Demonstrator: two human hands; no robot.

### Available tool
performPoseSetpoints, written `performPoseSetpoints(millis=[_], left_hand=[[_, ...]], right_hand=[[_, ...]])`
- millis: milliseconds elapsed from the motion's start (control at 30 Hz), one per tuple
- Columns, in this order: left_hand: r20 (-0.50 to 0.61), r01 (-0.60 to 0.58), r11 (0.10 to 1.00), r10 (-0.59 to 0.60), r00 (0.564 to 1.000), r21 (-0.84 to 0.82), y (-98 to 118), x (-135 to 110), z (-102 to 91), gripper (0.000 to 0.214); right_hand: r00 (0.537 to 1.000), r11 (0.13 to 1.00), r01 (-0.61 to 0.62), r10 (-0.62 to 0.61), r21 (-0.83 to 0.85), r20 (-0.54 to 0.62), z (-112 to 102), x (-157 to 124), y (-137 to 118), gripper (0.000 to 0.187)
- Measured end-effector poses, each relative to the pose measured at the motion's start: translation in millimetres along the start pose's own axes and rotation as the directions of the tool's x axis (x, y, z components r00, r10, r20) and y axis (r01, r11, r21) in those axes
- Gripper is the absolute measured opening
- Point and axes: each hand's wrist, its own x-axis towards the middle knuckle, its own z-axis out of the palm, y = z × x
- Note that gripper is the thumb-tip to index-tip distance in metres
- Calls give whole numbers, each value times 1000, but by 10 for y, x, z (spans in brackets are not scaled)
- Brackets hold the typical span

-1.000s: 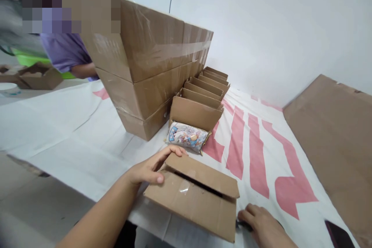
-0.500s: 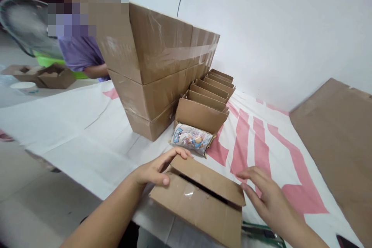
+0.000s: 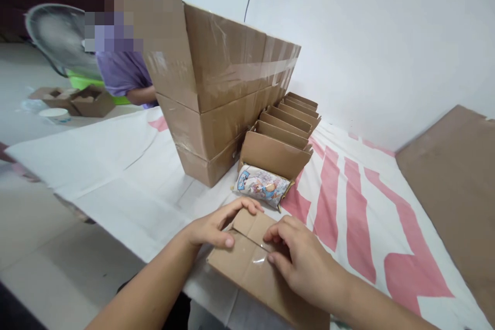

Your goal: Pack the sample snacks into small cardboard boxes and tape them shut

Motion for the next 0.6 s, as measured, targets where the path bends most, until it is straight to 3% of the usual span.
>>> performPoseSetpoints(millis=[267,600], left_hand=[[-1,-6,1000,6,1000,-14,2,7,5,72],[-7,-16,1000,16,1000,-19,6,0,13,70]], right_hand=[[999,999,37,-37,-1,-34,9,-57,3,28],[993,990,121,-120,-75,20,45,-152,-50,15]])
